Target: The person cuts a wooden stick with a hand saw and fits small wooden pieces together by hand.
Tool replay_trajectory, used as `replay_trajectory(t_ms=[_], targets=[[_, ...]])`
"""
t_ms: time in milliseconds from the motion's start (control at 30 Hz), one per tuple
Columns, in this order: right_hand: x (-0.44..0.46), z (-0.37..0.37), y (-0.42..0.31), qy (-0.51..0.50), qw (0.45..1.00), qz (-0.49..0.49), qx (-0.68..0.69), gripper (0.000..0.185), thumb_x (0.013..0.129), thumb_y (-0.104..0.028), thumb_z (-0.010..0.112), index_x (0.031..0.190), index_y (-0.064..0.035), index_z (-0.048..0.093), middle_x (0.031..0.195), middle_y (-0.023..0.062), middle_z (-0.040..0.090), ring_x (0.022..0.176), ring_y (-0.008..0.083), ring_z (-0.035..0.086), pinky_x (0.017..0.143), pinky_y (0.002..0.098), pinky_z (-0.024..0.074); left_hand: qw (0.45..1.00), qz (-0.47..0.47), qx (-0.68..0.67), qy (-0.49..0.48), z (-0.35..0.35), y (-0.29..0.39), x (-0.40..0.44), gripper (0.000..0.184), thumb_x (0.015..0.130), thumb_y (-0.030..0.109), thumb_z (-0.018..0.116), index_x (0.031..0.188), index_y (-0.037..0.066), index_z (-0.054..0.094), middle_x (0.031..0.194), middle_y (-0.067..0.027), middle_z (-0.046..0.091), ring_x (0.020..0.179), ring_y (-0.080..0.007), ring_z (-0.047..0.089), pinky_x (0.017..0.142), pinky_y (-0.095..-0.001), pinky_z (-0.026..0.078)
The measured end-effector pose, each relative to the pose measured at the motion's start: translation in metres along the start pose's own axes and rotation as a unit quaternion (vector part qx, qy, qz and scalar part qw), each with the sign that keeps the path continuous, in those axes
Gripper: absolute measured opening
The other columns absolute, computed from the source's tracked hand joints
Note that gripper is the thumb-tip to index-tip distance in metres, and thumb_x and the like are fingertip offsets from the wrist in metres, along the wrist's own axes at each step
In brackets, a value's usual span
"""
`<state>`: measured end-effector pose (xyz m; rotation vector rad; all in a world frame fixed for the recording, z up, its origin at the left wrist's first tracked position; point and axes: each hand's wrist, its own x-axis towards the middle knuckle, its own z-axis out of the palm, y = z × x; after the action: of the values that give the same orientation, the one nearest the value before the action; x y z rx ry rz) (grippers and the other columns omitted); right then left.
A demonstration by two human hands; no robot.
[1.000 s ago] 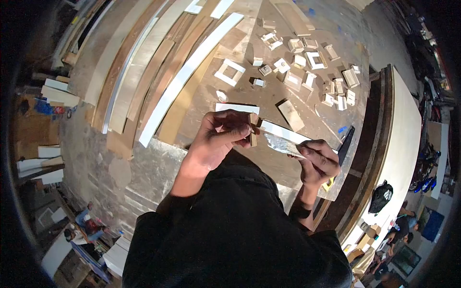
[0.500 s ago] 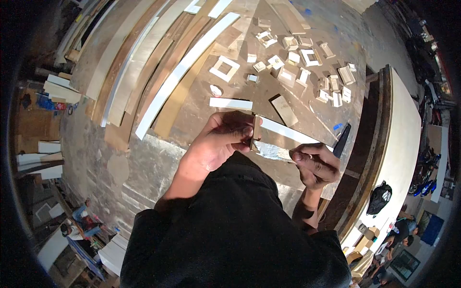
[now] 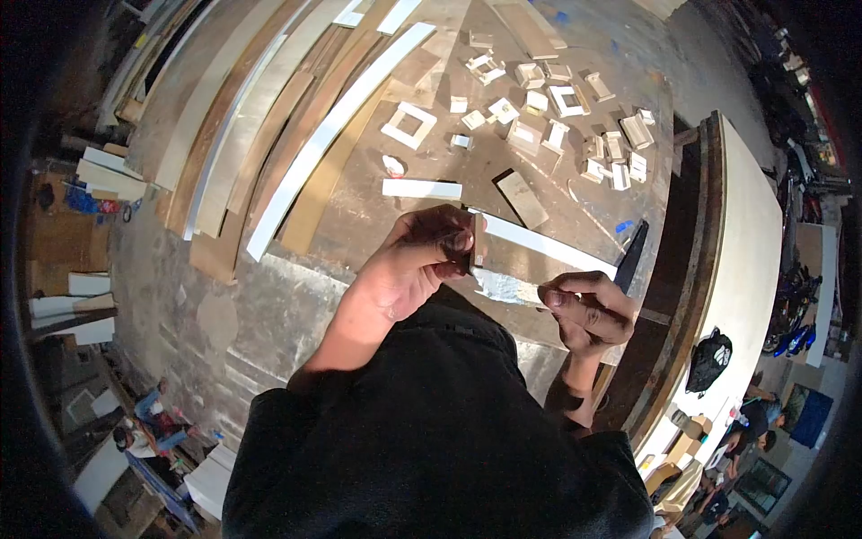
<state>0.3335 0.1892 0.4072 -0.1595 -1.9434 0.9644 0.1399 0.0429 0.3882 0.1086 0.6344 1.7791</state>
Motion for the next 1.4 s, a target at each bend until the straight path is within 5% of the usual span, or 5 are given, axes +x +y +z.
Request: replay_trajectory(t_ms=[167, 267, 400, 733, 1400], targets=[[-0.006, -0.003, 0.009, 0.041, 0.999, -0.016, 0.001, 0.013, 0.072, -0.001, 0.084, 0.083, -0.0022, 0.077, 0.079, 0.0131, 0.072, 0.066, 0.0201, 0.07, 0.059, 0.0258, 0.0561, 1.0, -0.005, -0.002, -0.008, 0.003, 0.002, 0.001, 0.031, 0.084, -0.007, 0.066, 0.114, -0.001, 0.061, 0.114, -0.0162, 0.067, 0.093, -0.0252, 0.07, 0.068, -0.0297, 0.058], [-0.011, -0.004, 0.008, 0.087, 0.979, 0.133, 0.129, 0.013, 0.08, -0.002, 0.078, 0.086, 0.008, 0.072, 0.073, 0.0181, 0.069, 0.059, 0.022, 0.069, 0.05, 0.0287, 0.0539, 0.997, 0.024, 0.06, 0.038, 0.008, 0.002, -0.001, 0.033, 0.084, -0.008, 0.068, 0.115, 0.001, 0.061, 0.115, -0.0163, 0.067, 0.095, -0.0275, 0.07, 0.066, -0.0333, 0.059], [-0.002, -0.005, 0.007, 0.067, 0.91, 0.293, 0.287, 0.021, 0.086, -0.009, 0.075, 0.085, 0.0062, 0.061, 0.068, 0.0107, 0.061, 0.047, 0.013, 0.055, 0.043, 0.0271, 0.0472, 0.98, 0.106, 0.166, 0.004, 0.003, 0.002, 0.002, 0.035, 0.083, -0.006, 0.071, 0.115, 0.001, 0.061, 0.113, -0.0173, 0.068, 0.094, -0.0273, 0.07, 0.066, -0.0358, 0.059], [0.004, -0.003, 0.025, 0.001, 0.895, 0.337, 0.292, 0.015, 0.085, -0.006, 0.072, 0.082, 0.0043, 0.061, 0.071, 0.008, 0.061, 0.052, 0.0118, 0.056, 0.046, 0.0253, 0.0453, 0.96, 0.077, 0.266, 0.024, 0.026, 0.014, 0.009, 0.015, 0.081, -0.004, 0.075, 0.096, -0.001, 0.071, 0.089, -0.0133, 0.071, 0.075, -0.0191, 0.068, 0.062, -0.0311, 0.056], [0.004, -0.002, 0.022, 0.028, 0.874, 0.415, 0.252, 0.02, 0.089, -0.01, 0.068, 0.079, 0.0041, 0.059, 0.061, 0.0047, 0.055, 0.039, 0.0066, 0.041, 0.035, 0.0261, 0.04, 0.892, 0.193, 0.399, -0.088, 0.018, 0.013, 0.008, 0.016, 0.082, -0.012, 0.072, 0.096, -0.005, 0.072, 0.09, -0.014, 0.072, 0.08, -0.0171, 0.071, 0.069, -0.0272, 0.058]])
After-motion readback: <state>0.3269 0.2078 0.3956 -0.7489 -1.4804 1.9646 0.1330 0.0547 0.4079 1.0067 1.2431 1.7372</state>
